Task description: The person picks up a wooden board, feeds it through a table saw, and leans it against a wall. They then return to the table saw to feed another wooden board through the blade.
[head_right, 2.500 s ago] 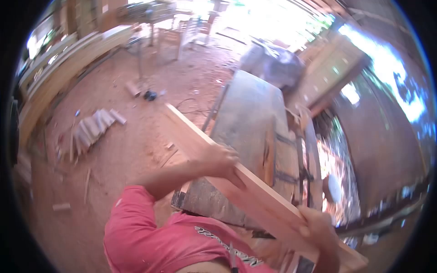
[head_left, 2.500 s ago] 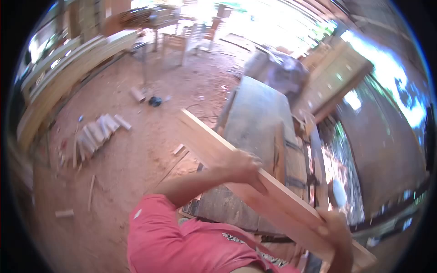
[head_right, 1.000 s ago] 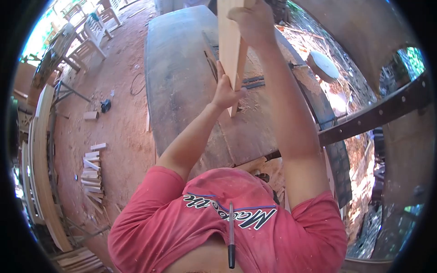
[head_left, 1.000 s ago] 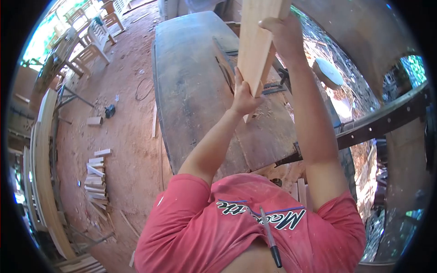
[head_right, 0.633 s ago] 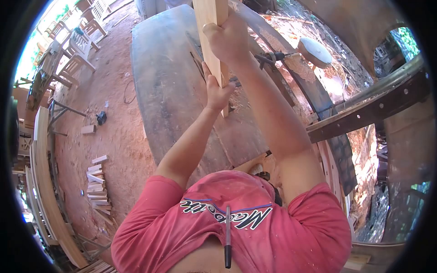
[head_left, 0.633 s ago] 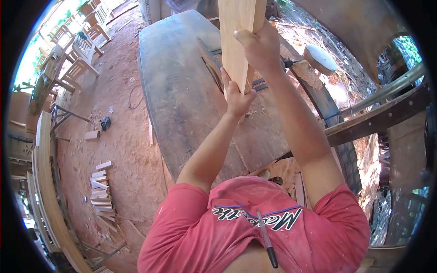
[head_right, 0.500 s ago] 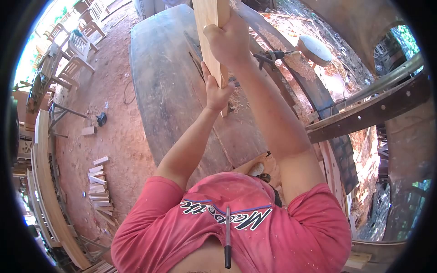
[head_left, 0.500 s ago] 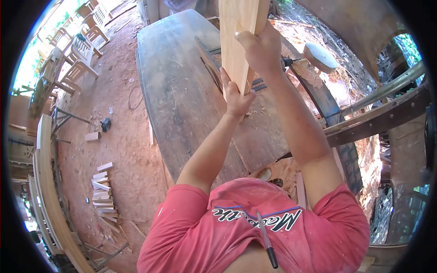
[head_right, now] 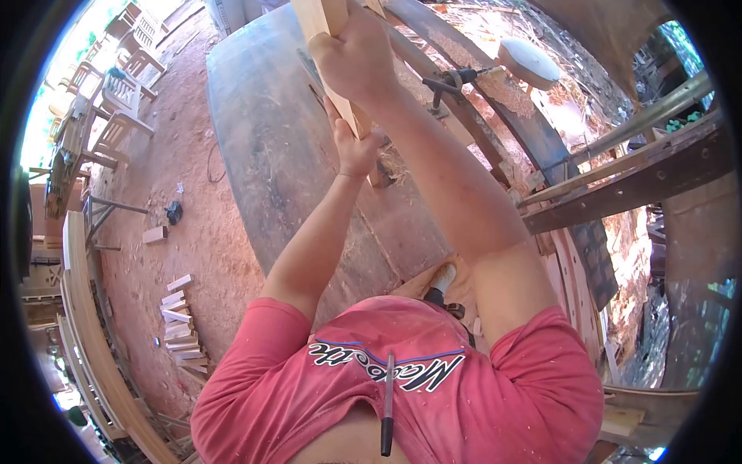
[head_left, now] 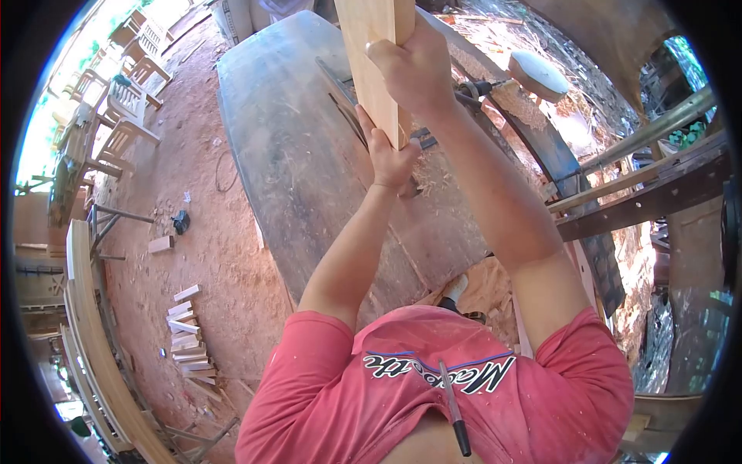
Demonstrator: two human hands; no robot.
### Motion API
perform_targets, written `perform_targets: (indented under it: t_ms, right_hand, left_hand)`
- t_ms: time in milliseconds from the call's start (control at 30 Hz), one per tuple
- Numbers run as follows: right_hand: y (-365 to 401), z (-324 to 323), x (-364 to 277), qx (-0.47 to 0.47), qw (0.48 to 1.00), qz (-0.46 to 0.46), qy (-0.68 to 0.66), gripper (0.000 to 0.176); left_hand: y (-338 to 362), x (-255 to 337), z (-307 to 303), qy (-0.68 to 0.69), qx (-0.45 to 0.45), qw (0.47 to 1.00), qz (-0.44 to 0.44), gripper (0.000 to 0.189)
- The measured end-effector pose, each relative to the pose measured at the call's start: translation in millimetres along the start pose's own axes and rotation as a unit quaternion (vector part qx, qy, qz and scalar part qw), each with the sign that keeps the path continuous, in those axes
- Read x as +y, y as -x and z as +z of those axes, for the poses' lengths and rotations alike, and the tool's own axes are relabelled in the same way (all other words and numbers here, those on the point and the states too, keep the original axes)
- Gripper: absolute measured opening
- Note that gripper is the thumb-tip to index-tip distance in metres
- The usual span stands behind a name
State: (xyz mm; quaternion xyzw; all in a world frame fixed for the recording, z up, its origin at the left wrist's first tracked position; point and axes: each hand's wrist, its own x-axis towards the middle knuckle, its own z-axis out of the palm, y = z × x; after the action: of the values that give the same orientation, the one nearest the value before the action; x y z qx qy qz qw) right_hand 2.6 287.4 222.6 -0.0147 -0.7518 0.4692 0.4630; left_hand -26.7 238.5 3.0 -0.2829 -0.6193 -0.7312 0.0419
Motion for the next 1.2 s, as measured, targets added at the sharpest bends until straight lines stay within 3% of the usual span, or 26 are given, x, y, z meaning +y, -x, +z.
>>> perform_targets:
  t_ms: [67,633,733,967,1033,1133,1200]
  right_hand:
    - [-2.6,-1.3,-3.4,-0.002,1.0,0.008,-0.007,0.046]
    - [-33.0,23.9,29.6,0.015,0.998,-0.056,0.016,0.037]
    - [-35.7,29.4,26.5,0.024,0.999,-0.018,-0.04,0.037]
    - [-50.0,39.4,45.5,0.015,1.0,-0.024,-0.013,0.039]
    - [-49.7,43.8,47.4,0.041,0.985,-0.155,-0.063,0.039]
    - [-58.8,50.1,56.3,0.028,0.995,-0.066,-0.062,0.039]
    - [-63.3,57.4,63.5,0.028,0.994,-0.067,-0.077,0.039]
  left_hand:
    - [-3.6,1.0,0.0,-0.012,-0.001,1.0,0.0,0.082]
    - [-40.9,-15.8,-6.4,-0.034,0.007,0.999,0.019,0.087]
    - [-48.5,-21.0,-7.0,-0.027,0.008,0.999,0.023,0.087]
    - [-68.8,-32.6,-12.2,-0.067,-0.002,0.996,0.065,0.088]
    - [-71.3,-32.2,-13.6,-0.069,0.001,0.996,0.049,0.089]
    - [-78.1,-35.8,-11.9,-0.062,0.014,0.997,0.042,0.085]
    - [-85.7,-43.9,-14.9,-0.058,0.025,0.997,0.049,0.081]
